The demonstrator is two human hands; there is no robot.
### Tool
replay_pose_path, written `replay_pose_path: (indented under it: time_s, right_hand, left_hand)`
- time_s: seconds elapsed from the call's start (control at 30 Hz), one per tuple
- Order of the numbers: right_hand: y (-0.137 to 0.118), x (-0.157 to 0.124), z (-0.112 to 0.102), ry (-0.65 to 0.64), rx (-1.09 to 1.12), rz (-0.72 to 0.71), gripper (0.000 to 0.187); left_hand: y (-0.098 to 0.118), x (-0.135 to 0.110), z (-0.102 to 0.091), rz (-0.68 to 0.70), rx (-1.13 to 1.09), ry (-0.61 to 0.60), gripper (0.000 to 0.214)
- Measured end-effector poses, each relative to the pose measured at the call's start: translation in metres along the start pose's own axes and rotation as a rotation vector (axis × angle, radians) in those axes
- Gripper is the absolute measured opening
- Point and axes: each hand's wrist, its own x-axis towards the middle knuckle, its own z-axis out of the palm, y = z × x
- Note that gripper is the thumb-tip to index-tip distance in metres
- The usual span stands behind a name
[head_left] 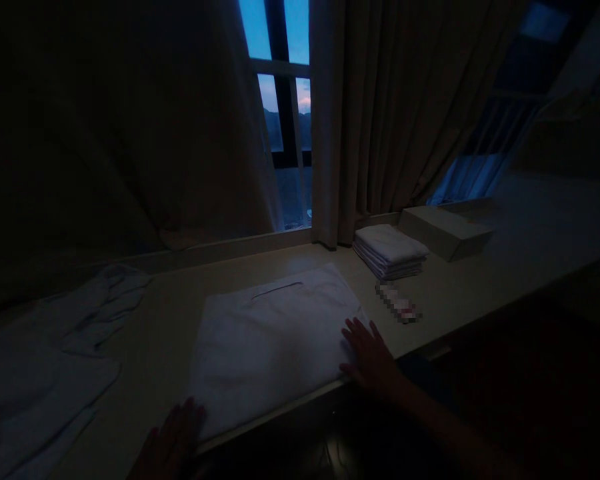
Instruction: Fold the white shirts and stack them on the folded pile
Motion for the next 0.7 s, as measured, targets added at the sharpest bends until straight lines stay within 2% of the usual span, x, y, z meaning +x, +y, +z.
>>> replay_pose_path:
  time_s: [0.07, 0.17, 0.27, 0.37, 0.53, 0.7]
  right_hand:
    - [0.019, -0.03, -0.007, -0.102, -0.035, -0.042, 0.076]
    - [0.04, -0.058, 0.002, -0.215, -0.075, -0.066, 0.081]
    - [0.051, -0.072, 0.019, -0.185, -0.136, -0.037, 0.073]
    - [0.058, -0.081, 0.027, -0.123, -0.166, -0.063, 0.07]
    - [0.061, -0.088, 0.022, -0.068, -0.224, -0.086, 0.061]
    - [0.053, -0.084, 0.013, -0.056, -0.227, -0.105, 0.054]
  left_hand:
    - [0.012, 0.009, -0.009, 0.066, 0.034, -0.04, 0.083]
    - [0.016, 0.023, -0.013, 0.117, 0.049, -0.073, 0.085]
    - [0.015, 0.023, -0.01, 0.127, 0.066, -0.074, 0.078]
    - [0.015, 0.011, -0.01, 0.113, 0.06, -0.075, 0.077]
    - [0.014, -0.01, -0.022, 0.042, -0.052, -0.139, 0.071]
    - [0.007, -0.022, -0.024, 0.012, -0.125, -0.152, 0.066]
